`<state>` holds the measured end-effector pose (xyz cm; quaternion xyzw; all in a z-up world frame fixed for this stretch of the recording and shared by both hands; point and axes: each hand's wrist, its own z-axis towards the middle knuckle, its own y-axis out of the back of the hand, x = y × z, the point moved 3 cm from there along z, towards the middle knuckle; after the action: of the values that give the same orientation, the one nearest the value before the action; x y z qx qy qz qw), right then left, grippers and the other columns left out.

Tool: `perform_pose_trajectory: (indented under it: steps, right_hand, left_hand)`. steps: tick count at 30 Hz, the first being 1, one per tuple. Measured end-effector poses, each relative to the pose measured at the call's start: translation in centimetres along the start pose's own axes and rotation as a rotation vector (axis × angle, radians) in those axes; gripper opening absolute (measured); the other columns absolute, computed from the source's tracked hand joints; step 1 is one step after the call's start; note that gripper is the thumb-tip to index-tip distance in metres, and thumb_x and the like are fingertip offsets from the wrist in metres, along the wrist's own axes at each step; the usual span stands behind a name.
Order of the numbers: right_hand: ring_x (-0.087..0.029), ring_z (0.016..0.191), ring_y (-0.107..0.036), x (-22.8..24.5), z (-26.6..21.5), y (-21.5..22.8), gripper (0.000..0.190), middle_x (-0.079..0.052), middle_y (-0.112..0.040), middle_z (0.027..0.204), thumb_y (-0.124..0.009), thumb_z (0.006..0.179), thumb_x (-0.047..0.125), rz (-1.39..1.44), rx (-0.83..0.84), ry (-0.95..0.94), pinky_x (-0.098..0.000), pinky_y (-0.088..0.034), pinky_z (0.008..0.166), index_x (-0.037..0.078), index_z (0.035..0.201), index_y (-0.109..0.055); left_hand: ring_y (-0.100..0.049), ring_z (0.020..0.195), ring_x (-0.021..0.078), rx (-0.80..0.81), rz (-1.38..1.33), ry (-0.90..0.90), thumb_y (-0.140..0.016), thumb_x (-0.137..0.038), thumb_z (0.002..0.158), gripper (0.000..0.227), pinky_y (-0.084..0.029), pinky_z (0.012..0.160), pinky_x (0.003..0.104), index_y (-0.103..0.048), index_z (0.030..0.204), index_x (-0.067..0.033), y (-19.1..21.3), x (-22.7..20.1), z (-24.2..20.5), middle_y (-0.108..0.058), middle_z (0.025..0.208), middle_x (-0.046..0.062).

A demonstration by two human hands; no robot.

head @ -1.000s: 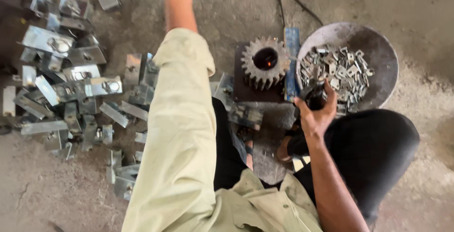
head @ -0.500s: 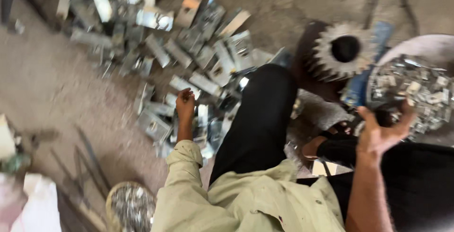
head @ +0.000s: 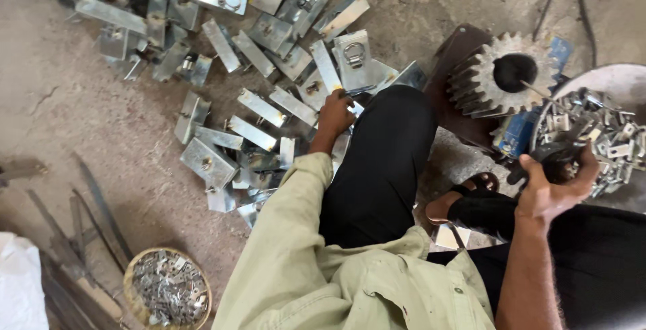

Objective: The person sits on the floor and repeatedly picks up small metal plates from a pile. They place each plate onto a jig, weld a small metal piece onto it using a handheld welding tool, and then drop the finished part into a large metal bowl. This process is repeated continuously throughout the video.

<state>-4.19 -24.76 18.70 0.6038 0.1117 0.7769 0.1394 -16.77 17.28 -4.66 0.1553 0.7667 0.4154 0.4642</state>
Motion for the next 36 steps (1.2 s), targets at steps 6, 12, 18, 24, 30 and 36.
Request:
perform_pose_trajectory:
  steps: [6, 12, 18, 24, 30, 36]
  right_hand:
    - [-0.026, 0.119, -0.065, 0.1, -0.1, 0.5, 0.076, -0.014, -0.061, 0.132, -0.084, 0.074, -0.005, -0.006, -0.023, -0.026, -0.035, -0.06, 0.105, -0.008, 0.143, -0.053]
    - [-0.023, 0.117, -0.066, 0.6, 0.3, 1.2, 0.075, -0.012, -0.061, 0.129, -0.084, 0.076, 0.002, -0.016, -0.101, -0.097, -0.0352, -0.062, 0.103, -0.005, 0.145, -0.055]
    - [-0.02, 0.11, -0.061, 2.2, 0.8, 1.5, 0.071, -0.011, -0.058, 0.124, -0.084, 0.077, -0.003, 0.152, -0.163, -0.1, -0.0306, -0.058, 0.096, -0.006, 0.142, -0.055]
    - [-0.019, 0.109, -0.067, 3.6, 1.3, 1.8, 0.079, -0.01, -0.062, 0.126, -0.083, 0.077, -0.006, 0.274, -0.222, -0.198, -0.03, -0.06, 0.095, -0.002, 0.148, -0.047]
    - [-0.019, 0.112, -0.065, 3.7, 1.6, 3.6, 0.081, -0.01, -0.06, 0.13, -0.078, 0.077, -0.012, 0.319, -0.336, -0.187, -0.0311, -0.06, 0.097, -0.002, 0.152, -0.048]
    - [-0.02, 0.115, -0.065, 4.0, 1.2, 5.3, 0.083, -0.011, -0.058, 0.133, -0.077, 0.072, -0.013, 0.429, -0.43, -0.216, -0.0316, -0.057, 0.102, -0.002, 0.149, -0.048]
  left_hand:
    - [-0.035, 0.143, 0.0373, 0.307, 0.314, -0.002, -0.077, -0.015, 0.07, 0.035, -0.025, 0.106, 0.072, -0.078, 0.104, -0.0263, -2.3, -3.6, 4.4, -0.042, 0.153, 0.011]
    - [-0.068, 0.107, 0.0326, 0.093, 0.231, 0.027, -0.07, -0.022, 0.087, 0.021, -0.044, 0.102, 0.06, -0.074, 0.106, -0.0138, -4.6, 0.2, 9.0, -0.074, 0.108, 0.012]
    - [-0.069, 0.09, 0.0419, -0.287, 0.032, -0.221, -0.076, -0.012, 0.08, 0.041, -0.049, 0.076, 0.054, -0.055, 0.115, -0.0107, 7.7, -9.6, 15.3, -0.073, 0.097, 0.016]
    - [-0.069, 0.1, 0.0386, -0.271, 0.026, -0.616, -0.066, -0.004, 0.096, 0.031, -0.052, 0.076, 0.047, -0.053, 0.123, -0.0116, 14.1, -29.1, 9.8, -0.07, 0.113, 0.016]
    - [-0.071, 0.103, 0.0257, -0.13, -0.891, -0.252, -0.053, -0.012, 0.111, 0.026, -0.057, 0.088, 0.039, -0.056, 0.137, -0.015, 3.5, -31.1, 12.0, -0.071, 0.119, 0.013]
    - [-0.067, 0.115, 0.032, -0.139, -0.701, -0.022, -0.054, -0.009, 0.104, 0.024, -0.053, 0.095, 0.042, -0.065, 0.125, -0.0094, -9.7, -26.4, 13.8, -0.069, 0.125, 0.018]
